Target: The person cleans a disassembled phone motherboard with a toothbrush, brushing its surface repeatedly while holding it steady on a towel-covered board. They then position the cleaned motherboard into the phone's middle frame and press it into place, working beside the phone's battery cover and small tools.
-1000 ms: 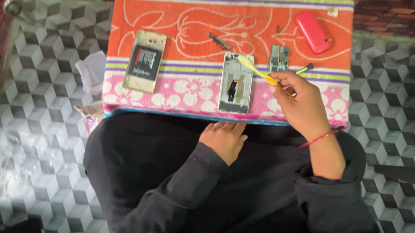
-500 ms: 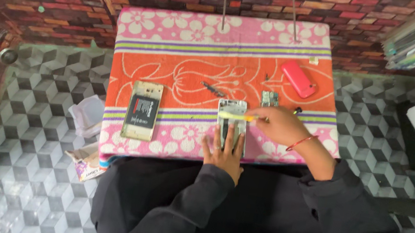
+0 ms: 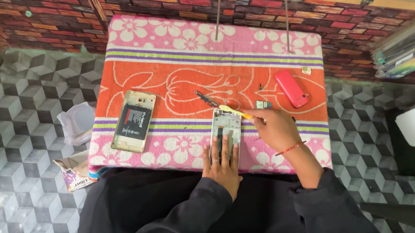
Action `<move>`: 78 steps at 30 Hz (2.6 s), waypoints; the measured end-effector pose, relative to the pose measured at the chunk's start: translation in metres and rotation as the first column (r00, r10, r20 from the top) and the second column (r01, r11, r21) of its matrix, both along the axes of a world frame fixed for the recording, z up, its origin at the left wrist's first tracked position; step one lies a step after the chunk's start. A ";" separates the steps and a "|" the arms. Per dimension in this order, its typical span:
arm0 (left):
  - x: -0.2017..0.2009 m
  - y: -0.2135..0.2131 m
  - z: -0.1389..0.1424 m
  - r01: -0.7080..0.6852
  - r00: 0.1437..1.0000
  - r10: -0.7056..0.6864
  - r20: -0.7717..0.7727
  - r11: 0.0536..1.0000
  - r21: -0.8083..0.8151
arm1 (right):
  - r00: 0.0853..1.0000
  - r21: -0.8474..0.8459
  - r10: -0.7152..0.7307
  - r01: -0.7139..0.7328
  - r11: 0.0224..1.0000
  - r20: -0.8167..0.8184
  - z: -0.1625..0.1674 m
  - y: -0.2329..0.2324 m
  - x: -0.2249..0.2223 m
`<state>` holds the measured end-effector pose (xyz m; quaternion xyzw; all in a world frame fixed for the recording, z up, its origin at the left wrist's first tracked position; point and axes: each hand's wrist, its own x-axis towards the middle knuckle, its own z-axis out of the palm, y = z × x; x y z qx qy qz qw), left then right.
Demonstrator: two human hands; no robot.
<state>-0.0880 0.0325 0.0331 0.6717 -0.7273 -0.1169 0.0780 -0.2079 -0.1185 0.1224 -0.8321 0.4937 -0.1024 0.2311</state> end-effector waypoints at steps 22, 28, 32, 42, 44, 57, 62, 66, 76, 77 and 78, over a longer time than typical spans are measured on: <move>0.000 0.003 -0.015 -0.012 0.996 0.046 0.073 0.910 -0.416 | 0.993 0.353 0.063 -0.095 0.931 0.100 0.007 -0.013 -0.040; -0.001 0.003 -0.013 0.002 0.997 0.030 0.075 0.920 -0.392 | 0.997 0.240 -0.076 0.078 0.968 -0.018 0.005 -0.017 -0.049; 0.000 0.006 -0.014 0.013 0.995 0.024 0.097 0.930 -0.367 | 0.999 0.213 -0.031 0.028 0.977 0.008 0.007 -0.014 -0.054; -0.003 0.006 -0.012 0.001 0.993 0.046 0.108 0.916 -0.401 | 0.999 0.185 -0.031 0.027 0.982 0.017 0.010 -0.015 -0.064; -0.003 0.007 -0.012 0.001 0.994 0.040 0.097 0.920 -0.392 | 1.000 0.226 -0.006 0.000 0.974 0.027 0.010 -0.014 -0.065; -0.004 0.008 -0.009 0.004 0.994 0.036 0.100 0.928 -0.372 | 0.996 0.435 0.054 -0.079 0.897 0.069 0.002 -0.017 -0.064; -0.004 0.007 -0.009 -0.008 0.994 0.051 0.100 0.921 -0.390 | 0.987 0.463 -0.011 -0.065 0.884 0.160 0.002 -0.014 -0.050; -0.004 0.008 -0.010 -0.001 0.992 0.049 0.113 0.919 -0.395 | 0.988 0.342 -0.020 -0.034 0.939 0.155 0.000 -0.007 -0.036; 0.001 0.010 -0.008 0.021 0.998 0.002 0.063 0.935 -0.354 | 0.933 0.245 0.198 -0.277 0.929 0.301 -0.009 -0.002 -0.023; 0.002 0.010 -0.006 0.025 0.998 -0.004 0.058 0.935 -0.353 | 0.935 0.266 0.209 -0.288 0.920 0.286 -0.009 -0.003 -0.025; 0.002 0.010 -0.004 0.025 0.998 -0.008 0.055 0.943 -0.333 | 0.936 0.288 0.222 -0.300 0.909 0.273 -0.007 -0.004 -0.027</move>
